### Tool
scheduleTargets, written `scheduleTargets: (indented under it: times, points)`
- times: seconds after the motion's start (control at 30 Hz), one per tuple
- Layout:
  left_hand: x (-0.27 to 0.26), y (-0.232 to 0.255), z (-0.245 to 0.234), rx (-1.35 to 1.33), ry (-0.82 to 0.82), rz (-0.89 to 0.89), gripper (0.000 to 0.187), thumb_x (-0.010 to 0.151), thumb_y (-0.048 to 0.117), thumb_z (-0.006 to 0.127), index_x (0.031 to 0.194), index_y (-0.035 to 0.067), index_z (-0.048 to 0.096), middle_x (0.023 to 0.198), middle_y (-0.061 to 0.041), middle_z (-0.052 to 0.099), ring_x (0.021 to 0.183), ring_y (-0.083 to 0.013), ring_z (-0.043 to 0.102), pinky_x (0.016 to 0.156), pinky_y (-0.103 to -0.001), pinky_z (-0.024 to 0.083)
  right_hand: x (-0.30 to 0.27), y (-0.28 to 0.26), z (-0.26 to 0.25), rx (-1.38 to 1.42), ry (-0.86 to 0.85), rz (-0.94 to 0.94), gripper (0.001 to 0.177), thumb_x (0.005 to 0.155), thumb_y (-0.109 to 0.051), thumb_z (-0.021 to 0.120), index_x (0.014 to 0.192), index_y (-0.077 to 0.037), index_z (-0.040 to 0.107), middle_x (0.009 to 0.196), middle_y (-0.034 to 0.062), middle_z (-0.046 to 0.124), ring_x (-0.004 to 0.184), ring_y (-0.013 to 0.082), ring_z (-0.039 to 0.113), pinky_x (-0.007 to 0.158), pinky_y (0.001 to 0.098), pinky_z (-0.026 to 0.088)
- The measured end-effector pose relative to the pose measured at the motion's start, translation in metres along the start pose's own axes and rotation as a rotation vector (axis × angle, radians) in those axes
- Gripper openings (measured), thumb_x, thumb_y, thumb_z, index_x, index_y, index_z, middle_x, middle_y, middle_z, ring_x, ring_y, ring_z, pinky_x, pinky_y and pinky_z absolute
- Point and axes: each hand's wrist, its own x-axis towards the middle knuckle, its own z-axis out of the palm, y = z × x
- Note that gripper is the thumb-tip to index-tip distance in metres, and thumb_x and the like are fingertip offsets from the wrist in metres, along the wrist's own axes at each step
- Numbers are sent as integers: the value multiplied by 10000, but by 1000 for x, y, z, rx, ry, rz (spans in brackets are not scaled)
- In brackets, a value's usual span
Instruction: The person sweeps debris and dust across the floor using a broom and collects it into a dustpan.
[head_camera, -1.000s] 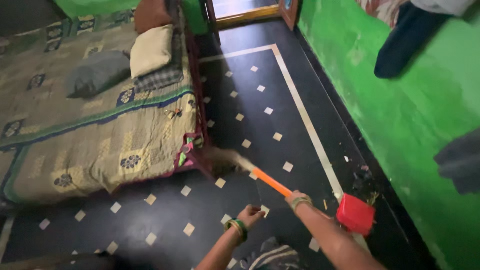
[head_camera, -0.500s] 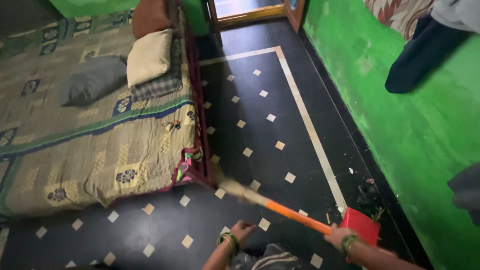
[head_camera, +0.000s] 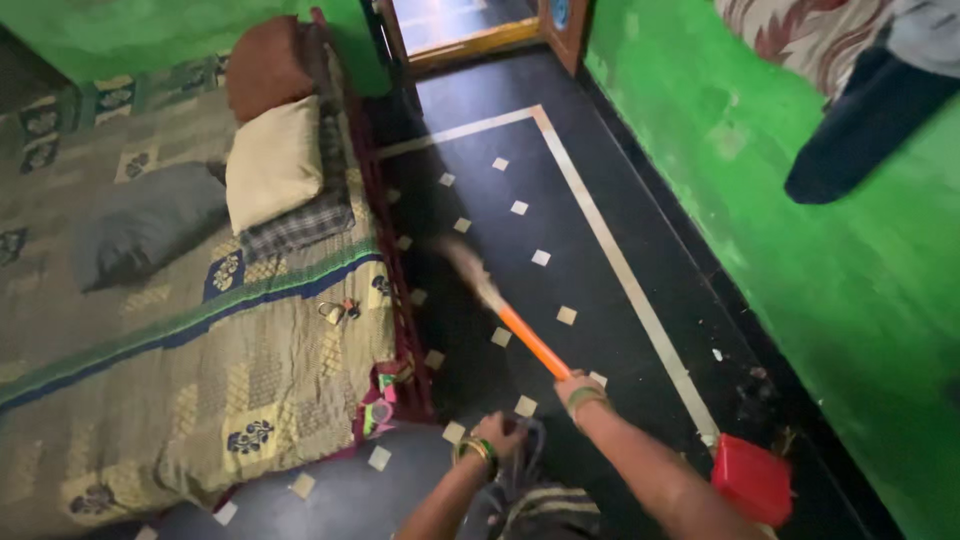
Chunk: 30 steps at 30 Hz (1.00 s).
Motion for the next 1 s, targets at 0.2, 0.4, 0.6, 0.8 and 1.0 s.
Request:
scheduleTargets:
  times: [0.2, 0.4, 0.6, 0.8, 1.0]
  points:
    - [50, -27, -100, 77, -18, -116, 577, 800, 538, 709, 1286, 230, 662, 1349, -142, 587, 1268, -354, 579, 1091, -443, 476, -5, -8, -18, 69, -330, 283, 491, 983, -558, 592, 1310, -193, 564, 1162, 101, 693, 1047, 243, 706, 910, 401, 577]
    - [143, 10, -139, 149, -50, 24, 647, 853, 546, 701, 1378, 191, 570, 1431, -157, 519, 1320, -366, 526, 1126, -447, 436, -26, 69, -46, -710, -623, -108, 468, 924, -304, 552, 1391, -327, 527, 1210, 99, 577, 1036, 217, 720, 827, 361, 654]
    - [176, 73, -115, 188, -165, 158, 684, 853, 533, 718, 1380, 127, 560, 1436, -171, 526, 1324, -362, 526, 1123, -452, 431, -38, 84, -46, 178, -223, 533, 712, 887, -661, 554, 1381, -148, 571, 1284, 173, 694, 1182, 334, 689, 1025, 442, 531]
    - [173, 128, -41, 355, -468, 363, 642, 837, 487, 721, 1324, 84, 605, 1373, -175, 631, 1279, -322, 608, 1092, -412, 481, -85, 63, -1, 157, -131, 318, 830, 932, -131, 377, 1656, -414, 85, 1520, 246, 408, 1230, 407, 607, 1053, 493, 488]
    - [117, 161, 16, 559, -746, 580, 610, 909, 463, 682, 1362, 66, 588, 1394, -158, 627, 1284, -302, 599, 1092, -410, 465, -296, 98, 63, 383, -61, 723, 634, 1025, -210, 426, 1588, -347, 168, 1523, 183, 426, 1162, 362, 659, 1031, 483, 533]
